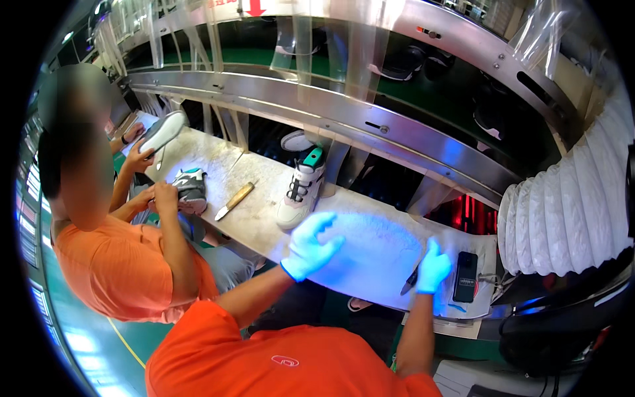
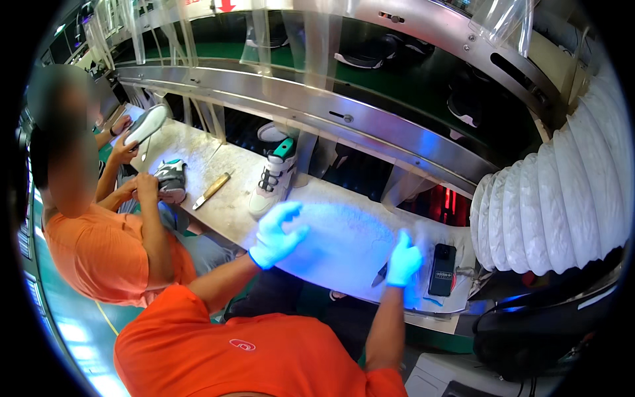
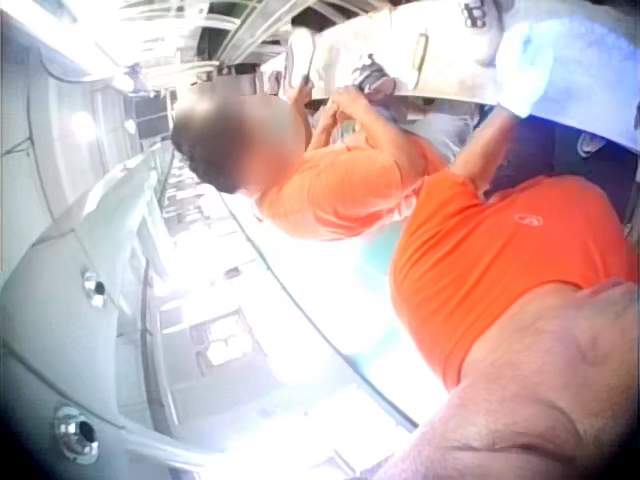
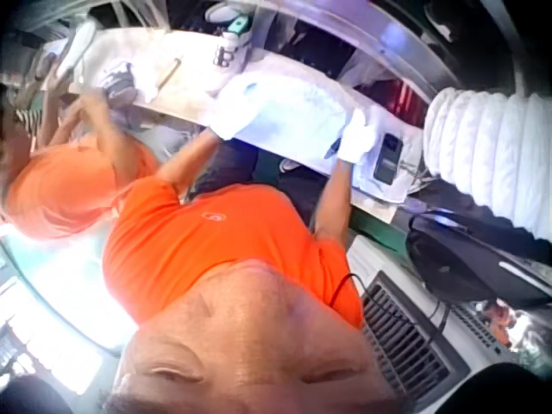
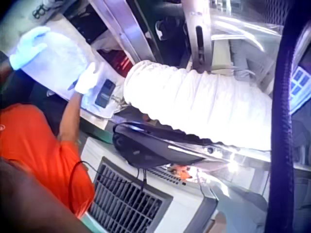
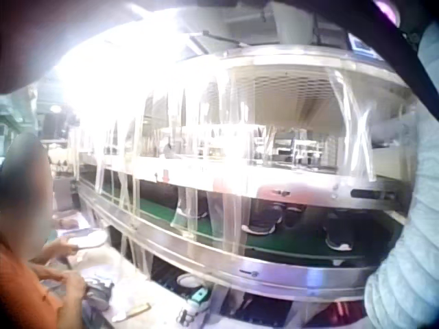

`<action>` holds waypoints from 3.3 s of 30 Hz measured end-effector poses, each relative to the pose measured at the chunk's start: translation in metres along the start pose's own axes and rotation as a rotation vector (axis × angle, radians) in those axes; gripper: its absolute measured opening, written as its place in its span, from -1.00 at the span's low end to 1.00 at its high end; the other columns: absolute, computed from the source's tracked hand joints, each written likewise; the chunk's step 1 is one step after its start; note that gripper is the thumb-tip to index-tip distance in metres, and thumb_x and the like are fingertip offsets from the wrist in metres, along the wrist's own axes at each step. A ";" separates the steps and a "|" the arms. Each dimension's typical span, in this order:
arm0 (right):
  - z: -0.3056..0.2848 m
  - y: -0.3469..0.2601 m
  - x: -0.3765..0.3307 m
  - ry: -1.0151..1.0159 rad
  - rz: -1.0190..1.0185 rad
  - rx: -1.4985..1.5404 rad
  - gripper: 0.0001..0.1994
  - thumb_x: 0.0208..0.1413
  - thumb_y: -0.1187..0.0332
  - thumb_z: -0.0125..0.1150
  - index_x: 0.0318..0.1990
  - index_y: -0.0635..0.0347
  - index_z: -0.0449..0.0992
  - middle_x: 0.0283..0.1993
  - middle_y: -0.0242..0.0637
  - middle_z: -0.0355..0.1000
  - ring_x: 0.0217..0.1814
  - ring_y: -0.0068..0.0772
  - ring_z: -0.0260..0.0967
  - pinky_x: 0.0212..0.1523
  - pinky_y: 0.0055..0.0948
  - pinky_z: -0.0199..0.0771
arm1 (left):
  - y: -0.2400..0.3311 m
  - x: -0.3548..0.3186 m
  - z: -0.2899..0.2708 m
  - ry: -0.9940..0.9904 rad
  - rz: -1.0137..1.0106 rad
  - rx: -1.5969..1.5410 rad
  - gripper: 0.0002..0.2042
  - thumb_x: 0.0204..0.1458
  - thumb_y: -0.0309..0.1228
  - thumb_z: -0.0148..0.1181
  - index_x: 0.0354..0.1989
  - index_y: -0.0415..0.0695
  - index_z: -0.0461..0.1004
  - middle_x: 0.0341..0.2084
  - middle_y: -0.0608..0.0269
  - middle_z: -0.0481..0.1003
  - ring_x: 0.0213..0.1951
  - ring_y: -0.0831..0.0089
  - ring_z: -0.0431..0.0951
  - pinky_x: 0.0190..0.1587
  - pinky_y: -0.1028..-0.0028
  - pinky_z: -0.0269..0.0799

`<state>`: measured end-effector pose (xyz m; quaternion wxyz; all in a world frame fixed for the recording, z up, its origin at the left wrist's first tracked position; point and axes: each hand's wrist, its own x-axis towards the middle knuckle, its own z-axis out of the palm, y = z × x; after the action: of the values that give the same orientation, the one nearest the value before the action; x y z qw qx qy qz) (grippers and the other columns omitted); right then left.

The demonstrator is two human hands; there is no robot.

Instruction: The person uses a small black tool to scrape and clean the sole and side panels of a white and pink sneaker. They rotate the shoe to access different areas, including the heel and toe, and occasionally inspect the surface before continuing the cleaning process.

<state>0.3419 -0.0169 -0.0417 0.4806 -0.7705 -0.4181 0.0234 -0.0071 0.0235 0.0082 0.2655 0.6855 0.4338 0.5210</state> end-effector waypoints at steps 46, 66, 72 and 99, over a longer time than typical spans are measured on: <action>-0.033 -0.042 -0.128 -0.215 -0.266 0.090 -0.38 0.28 0.35 0.45 0.45 0.38 0.45 0.58 0.15 0.34 0.59 0.14 0.34 0.52 0.02 0.42 | -0.025 -0.047 -0.103 0.833 -0.726 -0.906 -0.79 0.23 -0.54 0.33 -0.01 -0.05 0.55 -0.29 0.39 0.56 -0.28 0.52 0.56 -0.28 0.52 0.52; -0.123 -0.193 -0.208 -0.873 0.487 0.942 -0.11 0.24 0.44 0.39 0.66 0.40 0.06 0.47 -0.02 0.39 0.48 -0.20 0.44 0.52 -0.18 0.42 | 0.067 -0.085 -0.080 -0.300 -0.763 -1.062 -0.44 0.37 -0.37 0.27 0.47 -0.40 0.39 0.28 -0.03 0.56 0.20 0.27 0.63 0.27 0.29 0.58; -0.145 -0.212 -0.210 -0.893 0.538 0.888 -0.05 0.22 0.50 0.36 0.69 0.40 -0.04 0.51 0.00 0.35 0.53 -0.17 0.41 0.55 -0.15 0.42 | 0.072 -0.080 -0.060 -0.324 -0.864 -1.203 -0.58 0.36 -0.54 0.22 0.35 -0.43 0.51 0.17 -0.02 0.65 0.16 0.28 0.68 0.35 0.26 0.57; -0.099 -0.150 -0.137 -0.950 0.011 0.779 -0.39 0.22 0.23 0.53 0.36 0.37 0.59 0.34 -0.09 0.60 0.45 -0.14 0.51 0.49 -0.20 0.45 | 0.098 -0.071 -0.089 -0.398 -0.506 -0.659 -0.51 -0.40 -0.57 0.76 -0.21 -0.24 0.65 -0.12 0.19 0.62 -0.12 0.45 0.62 -0.03 0.42 0.54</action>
<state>0.2024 -0.1514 0.0756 0.4877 -0.4457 -0.5435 0.5178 -0.0653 -0.0932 0.0818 0.6661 0.5237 0.3396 0.4082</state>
